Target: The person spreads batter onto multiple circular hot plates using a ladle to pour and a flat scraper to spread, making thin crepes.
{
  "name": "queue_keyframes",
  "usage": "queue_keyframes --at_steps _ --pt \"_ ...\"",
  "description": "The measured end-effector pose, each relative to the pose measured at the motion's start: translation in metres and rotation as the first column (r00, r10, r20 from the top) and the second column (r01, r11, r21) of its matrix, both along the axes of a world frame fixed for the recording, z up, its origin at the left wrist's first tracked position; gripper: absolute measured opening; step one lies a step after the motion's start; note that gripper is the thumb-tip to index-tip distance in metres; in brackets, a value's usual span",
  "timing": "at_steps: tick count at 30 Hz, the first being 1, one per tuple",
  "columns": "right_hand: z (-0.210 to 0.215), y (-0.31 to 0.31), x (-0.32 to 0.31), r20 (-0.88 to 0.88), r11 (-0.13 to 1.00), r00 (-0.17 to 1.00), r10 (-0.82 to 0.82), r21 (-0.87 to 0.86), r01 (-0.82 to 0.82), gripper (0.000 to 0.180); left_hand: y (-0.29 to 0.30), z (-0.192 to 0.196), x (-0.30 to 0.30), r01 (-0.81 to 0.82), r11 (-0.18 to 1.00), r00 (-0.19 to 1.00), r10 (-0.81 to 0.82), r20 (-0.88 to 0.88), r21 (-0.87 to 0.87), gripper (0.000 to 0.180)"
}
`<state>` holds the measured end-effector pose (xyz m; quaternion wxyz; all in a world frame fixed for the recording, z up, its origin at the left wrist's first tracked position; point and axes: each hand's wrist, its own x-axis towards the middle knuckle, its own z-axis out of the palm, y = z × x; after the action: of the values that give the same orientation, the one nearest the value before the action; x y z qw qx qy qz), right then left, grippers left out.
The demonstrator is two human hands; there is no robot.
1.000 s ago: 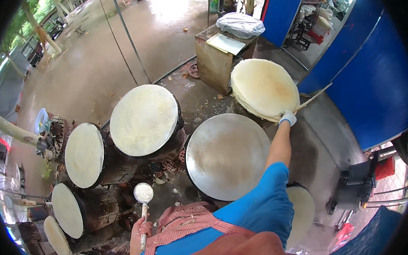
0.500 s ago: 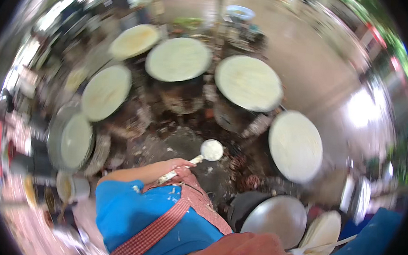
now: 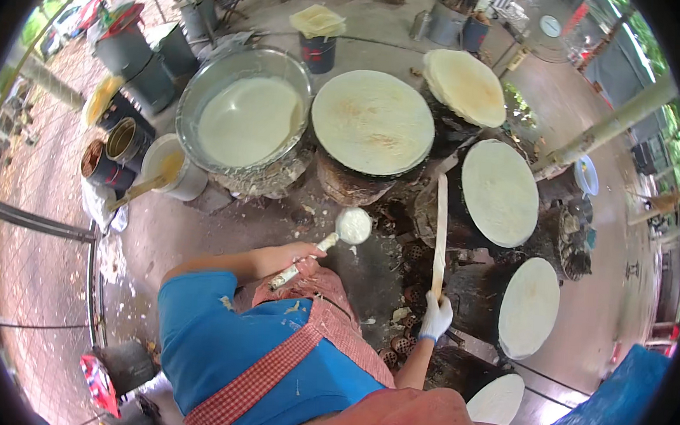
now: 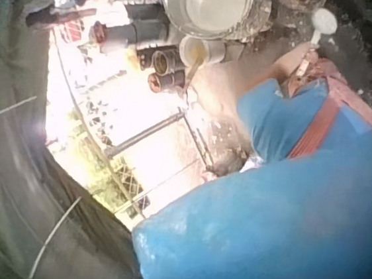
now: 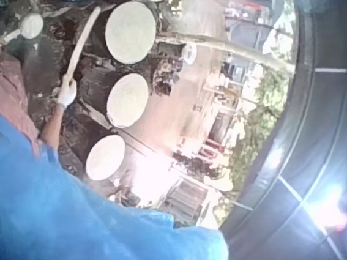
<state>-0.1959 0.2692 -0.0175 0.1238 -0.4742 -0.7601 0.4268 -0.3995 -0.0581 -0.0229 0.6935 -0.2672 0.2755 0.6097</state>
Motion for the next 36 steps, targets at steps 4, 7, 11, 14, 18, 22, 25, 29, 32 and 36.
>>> queue_keyframes --at_steps 4,7,11,14,18,22,25,29,32,36 --pt "-0.001 -0.004 -0.058 0.195 0.954 0.969 0.152 0.227 -0.195 0.038 -0.035 0.013 0.006 -0.224 0.974 0.974 0.224 -0.018 -0.019 0.017" --pt "0.004 -0.012 -0.06 0.352 0.871 0.9 0.258 0.318 -0.374 0.036 -0.064 -0.037 0.023 -0.296 0.942 0.946 0.266 0.186 0.158 0.018" --pt "0.003 -0.013 -0.064 0.44 0.687 0.766 0.469 0.363 -0.63 0.034 -0.06 -0.017 0.036 -0.39 0.918 0.919 0.393 -0.031 0.068 0.02" --pt "-0.015 -0.015 -0.082 0.325 0.695 0.806 0.495 0.408 -0.592 0.035 -0.054 0.002 0.046 -0.563 0.826 0.806 0.554 0.208 -0.016 0.019" --pt "-0.014 -0.032 -0.131 0.233 0.772 0.82 0.523 0.278 -0.571 0.043 -0.057 0.007 0.045 -0.606 0.795 0.776 0.597 0.204 -0.027 0.019" --pt "-0.023 -0.045 -0.195 0.43 0.526 0.612 0.664 0.314 -0.791 0.036 -0.071 -0.009 0.053 -0.585 0.802 0.81 0.571 0.136 0.117 0.016" --pt "-0.023 -0.064 -0.255 0.512 0.178 0.503 0.696 0.555 -0.812 0.027 -0.083 -0.006 0.054 -0.59 0.805 0.796 0.567 0.209 0.064 0.018" --pt "-0.015 -0.081 -0.328 0.492 0.056 0.47 0.732 0.644 -0.763 0.027 -0.11 -0.037 0.056 -0.616 0.788 0.727 0.571 0.382 -0.006 0.017" --pt "-0.026 -0.072 -0.368 0.555 -0.131 0.316 0.769 0.621 -0.772 0.02 -0.129 -0.037 0.037 -0.625 0.78 0.687 0.534 0.493 0.025 0.015" --pt "0.002 -0.063 -0.403 0.668 -0.151 0.206 0.715 0.436 -0.887 0.022 -0.152 -0.04 0.007 -0.565 0.824 0.756 0.497 0.426 0.04 0.018"
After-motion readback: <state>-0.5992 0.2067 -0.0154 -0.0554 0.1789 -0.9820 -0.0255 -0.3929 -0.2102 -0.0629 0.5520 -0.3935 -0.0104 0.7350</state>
